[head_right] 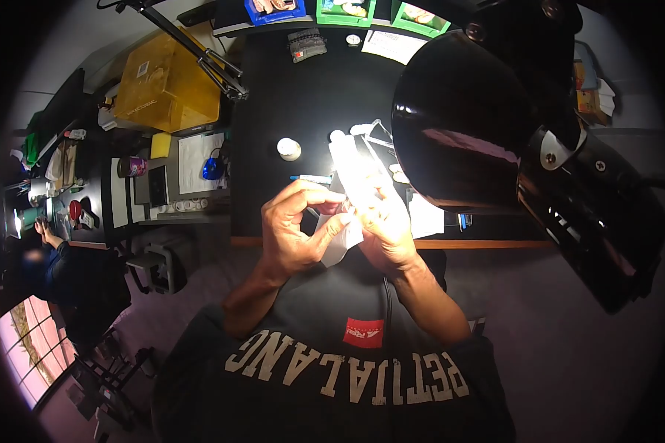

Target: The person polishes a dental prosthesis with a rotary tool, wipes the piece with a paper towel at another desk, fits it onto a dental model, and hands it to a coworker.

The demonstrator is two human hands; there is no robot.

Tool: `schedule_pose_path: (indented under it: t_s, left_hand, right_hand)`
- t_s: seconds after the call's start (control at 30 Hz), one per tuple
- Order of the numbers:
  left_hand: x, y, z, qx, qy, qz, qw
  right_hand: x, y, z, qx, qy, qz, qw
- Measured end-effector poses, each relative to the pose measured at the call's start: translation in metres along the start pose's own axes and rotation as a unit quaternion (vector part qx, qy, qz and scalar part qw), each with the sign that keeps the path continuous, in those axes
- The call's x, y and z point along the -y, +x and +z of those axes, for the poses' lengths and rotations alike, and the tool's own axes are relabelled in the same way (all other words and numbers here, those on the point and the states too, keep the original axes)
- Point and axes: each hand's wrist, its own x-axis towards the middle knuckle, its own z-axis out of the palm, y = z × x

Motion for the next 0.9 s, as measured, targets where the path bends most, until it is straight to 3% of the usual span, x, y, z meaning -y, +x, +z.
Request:
schedule_pose_path:
  t_s: [0.13, 0.27, 0.37, 0.47, 0.7, 0.9]
  left_hand:
    - [0.001, -0.005, 0.003, -0.015, -0.01, -0.018, 1.0]
    - [0.004, -0.009, 0.005, -0.015, -0.029, -0.017, 0.999]
    - [0.011, -0.011, 0.008, 0.006, -0.087, -0.078, 0.993]
    - [0.017, -0.014, 0.013, 0.045, -0.285, -0.209, 0.934]
    - [0.045, -0.023, 0.011, 0.111, -0.36, -0.284, 0.882]
    - [0.053, -0.025, 0.009, 0.123, -0.599, -0.314, 0.726]
  right_hand:
    - [-0.003, -0.003, -0.003, -0.046, 0.006, 0.018, 0.999]
    - [-0.008, -0.001, -0.001, -0.022, -0.026, -0.049, 0.998]
    - [-0.007, -0.001, 0.001, -0.043, -0.043, -0.062, 0.996]
    - [-0.014, 0.0, -0.006, -0.055, -0.079, -0.098, 0.991]
    - [-0.008, 0.003, -0.011, -0.033, -0.14, -0.06, 0.988]
    - [0.003, 0.001, -0.001, -0.031, -0.103, -0.058, 0.992]
